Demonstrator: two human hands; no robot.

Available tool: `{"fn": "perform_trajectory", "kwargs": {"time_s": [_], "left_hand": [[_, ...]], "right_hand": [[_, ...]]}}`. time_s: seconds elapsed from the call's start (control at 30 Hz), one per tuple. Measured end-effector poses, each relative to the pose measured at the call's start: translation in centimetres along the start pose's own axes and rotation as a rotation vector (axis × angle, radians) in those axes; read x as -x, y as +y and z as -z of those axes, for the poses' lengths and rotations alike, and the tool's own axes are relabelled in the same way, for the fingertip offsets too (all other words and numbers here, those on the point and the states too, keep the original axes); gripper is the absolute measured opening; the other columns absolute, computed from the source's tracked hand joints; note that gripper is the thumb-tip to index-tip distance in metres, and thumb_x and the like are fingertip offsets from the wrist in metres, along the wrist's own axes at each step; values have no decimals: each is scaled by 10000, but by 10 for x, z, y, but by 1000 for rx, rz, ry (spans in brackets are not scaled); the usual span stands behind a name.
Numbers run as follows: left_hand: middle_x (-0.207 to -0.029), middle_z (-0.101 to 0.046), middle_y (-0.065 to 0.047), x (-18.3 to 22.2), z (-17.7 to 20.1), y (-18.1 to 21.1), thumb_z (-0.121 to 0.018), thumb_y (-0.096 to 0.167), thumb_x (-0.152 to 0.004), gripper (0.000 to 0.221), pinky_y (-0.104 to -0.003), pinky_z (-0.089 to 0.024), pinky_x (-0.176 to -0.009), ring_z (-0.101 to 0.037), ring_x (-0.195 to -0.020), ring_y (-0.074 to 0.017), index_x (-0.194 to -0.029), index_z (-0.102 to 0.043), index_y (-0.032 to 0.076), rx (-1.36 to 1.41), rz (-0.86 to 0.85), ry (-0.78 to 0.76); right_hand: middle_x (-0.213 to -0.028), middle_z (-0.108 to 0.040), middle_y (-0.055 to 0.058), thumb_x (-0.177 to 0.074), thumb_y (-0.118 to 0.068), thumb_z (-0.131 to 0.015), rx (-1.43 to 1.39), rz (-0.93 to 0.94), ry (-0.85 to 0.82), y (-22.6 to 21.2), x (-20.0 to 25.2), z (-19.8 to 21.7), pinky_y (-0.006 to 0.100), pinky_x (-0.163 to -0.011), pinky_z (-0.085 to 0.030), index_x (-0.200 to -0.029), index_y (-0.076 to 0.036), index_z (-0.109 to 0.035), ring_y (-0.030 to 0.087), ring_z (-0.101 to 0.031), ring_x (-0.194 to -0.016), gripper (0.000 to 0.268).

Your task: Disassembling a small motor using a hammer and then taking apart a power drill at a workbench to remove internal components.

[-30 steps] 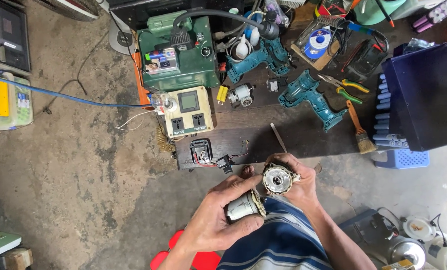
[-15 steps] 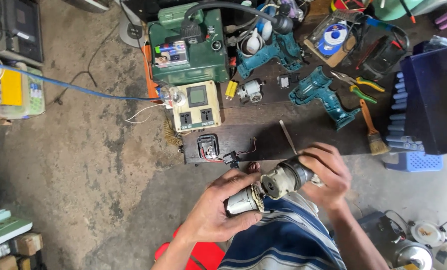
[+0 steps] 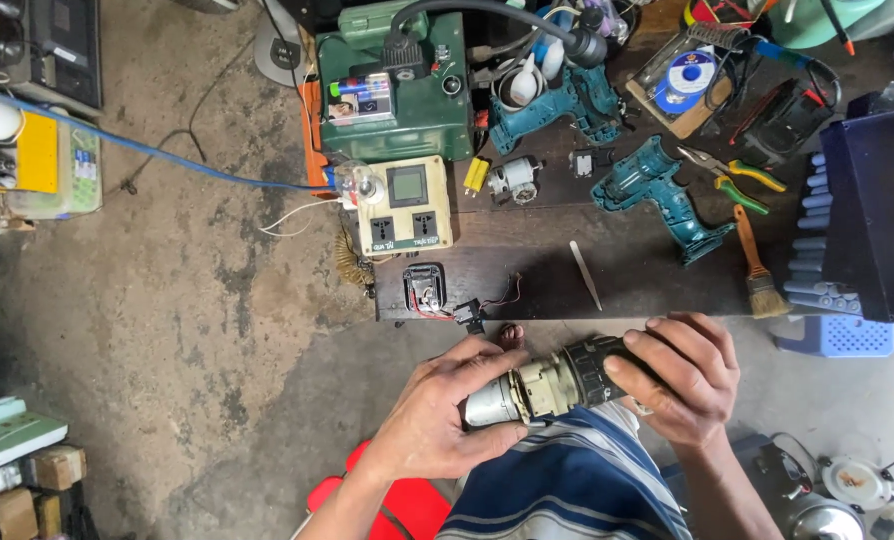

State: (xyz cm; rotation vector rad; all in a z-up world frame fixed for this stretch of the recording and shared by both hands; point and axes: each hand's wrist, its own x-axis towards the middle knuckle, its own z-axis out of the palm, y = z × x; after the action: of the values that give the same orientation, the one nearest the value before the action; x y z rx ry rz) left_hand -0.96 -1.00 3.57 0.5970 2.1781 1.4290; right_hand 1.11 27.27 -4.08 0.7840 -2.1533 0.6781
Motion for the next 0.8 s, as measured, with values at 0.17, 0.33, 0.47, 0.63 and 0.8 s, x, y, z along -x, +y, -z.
{"fn": "perform_trajectory", "kwargs": {"time_s": [0.17, 0.33, 0.47, 0.63, 0.8], "left_hand": [[-1096, -626, -65, 1, -3, 1, -774, 294, -788, 596, -355, -560, -809, -700, -926, -232, -1313, -650, 41, -26, 10, 25], [-1069, -668, -83, 2, -9, -3, -859, 342, -712, 675, -388, -552, -810, -666, -963, -231, -1279, -668, 28, -63, -8, 72], [-1106, -678, -87, 4, -12, -6, -875, 367, -735, 670, -388, -558, -777, -693, -923, -255, -1273, -667, 28, -162, -23, 88], [-1212, -697, -147, 7, -15, -10, -844, 378, -799, 664, -414, -572, -833, -707, -1022, -300, -1312, -641, 8, -224, -52, 86], [-1048, -768, -116, 6, -20, -13, -836, 301, -725, 587, -420, -576, -796, -721, -934, -324, -1213, -671, 18, -288, -128, 181]], "right_hand": [[-1067, -688, 147, -1011, -166, -631, 11, -7, -15, -1, 7, -1, 504, -840, -563, -1065, -112, -722, 345, -660, -977, 119], [-1072, -690, 151, -1011, -192, -624, 7, -26, -26, -4, 9, 0, 504, -846, -565, -1063, -106, -723, 352, -662, -983, 140], [-1060, -684, 135, -998, -110, -655, 23, -7, -19, -8, 2, 3, 496, -842, -564, -1043, -115, -731, 331, -653, -969, 88], [-1044, -686, 117, -978, -95, -705, 59, 21, -6, -10, 4, 3, 484, -839, -552, -1020, -128, -740, 316, -649, -950, 64], [-1054, -691, 101, -948, -103, -765, 76, 73, 34, -7, 15, -1, 490, -836, -556, -1024, -163, -741, 303, -651, -943, 99]]}}
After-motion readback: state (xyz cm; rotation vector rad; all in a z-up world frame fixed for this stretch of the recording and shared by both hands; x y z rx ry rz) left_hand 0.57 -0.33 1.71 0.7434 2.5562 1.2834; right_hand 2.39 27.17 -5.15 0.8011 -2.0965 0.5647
